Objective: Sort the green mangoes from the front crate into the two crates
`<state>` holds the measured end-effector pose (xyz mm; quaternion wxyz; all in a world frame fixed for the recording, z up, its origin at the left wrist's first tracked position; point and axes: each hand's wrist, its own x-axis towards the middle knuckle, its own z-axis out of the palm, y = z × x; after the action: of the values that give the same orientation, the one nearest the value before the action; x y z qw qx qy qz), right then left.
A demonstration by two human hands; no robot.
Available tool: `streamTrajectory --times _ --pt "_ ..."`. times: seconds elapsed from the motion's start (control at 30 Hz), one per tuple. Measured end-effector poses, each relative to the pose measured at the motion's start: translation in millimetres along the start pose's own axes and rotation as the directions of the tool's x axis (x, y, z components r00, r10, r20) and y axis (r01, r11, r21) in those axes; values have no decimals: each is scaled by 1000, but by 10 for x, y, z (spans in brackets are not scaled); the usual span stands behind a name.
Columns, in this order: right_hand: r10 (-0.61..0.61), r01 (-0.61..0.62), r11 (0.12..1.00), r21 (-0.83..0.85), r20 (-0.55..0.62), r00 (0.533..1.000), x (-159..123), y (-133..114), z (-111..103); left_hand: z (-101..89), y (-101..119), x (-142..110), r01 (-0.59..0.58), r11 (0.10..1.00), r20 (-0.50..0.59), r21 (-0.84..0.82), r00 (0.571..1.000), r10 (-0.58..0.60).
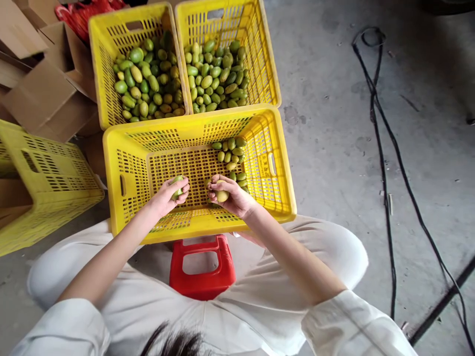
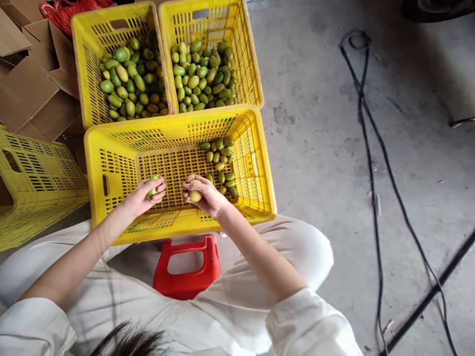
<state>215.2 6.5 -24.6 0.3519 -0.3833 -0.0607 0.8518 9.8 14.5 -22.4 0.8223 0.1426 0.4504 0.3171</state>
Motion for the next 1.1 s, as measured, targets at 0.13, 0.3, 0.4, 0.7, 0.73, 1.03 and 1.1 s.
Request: streamTrajectory --times 0.13,0.3,0.4,0.7,0.73,1.03,1.1 --pt "-24 21 999 -36 -89 996 23 -28 -46 12 26 14 7 991 -31 -135 999 -11" --pt "-120 128 989 72 -97 988 56 -107 -95 5 36 -24 9 989 -74 -149 997 -20" --pt "-150 153 987 38 -65 987 27 -122 -75 -21 3 -63 -10 999 -12 -51 1000 9" --pt "-60 58 998 -26 -102 993 -167 -92 29 -17 -116 -196 69 996 26 -52 997 -68" --pt "-54 50 998 -37 -106 993 -178 -83 17 -23 -118 -214 79 994 5 -73 997 -79" --pt "-83 85 995 44 -41 996 -327 -78 -33 -120 -148 -435 -14 1000 -4 -20 1000 14" --pt "-100 100 995 8 -41 994 -384 -45 -40 -118 -151 -492 -16 1000 25 25 1000 16"
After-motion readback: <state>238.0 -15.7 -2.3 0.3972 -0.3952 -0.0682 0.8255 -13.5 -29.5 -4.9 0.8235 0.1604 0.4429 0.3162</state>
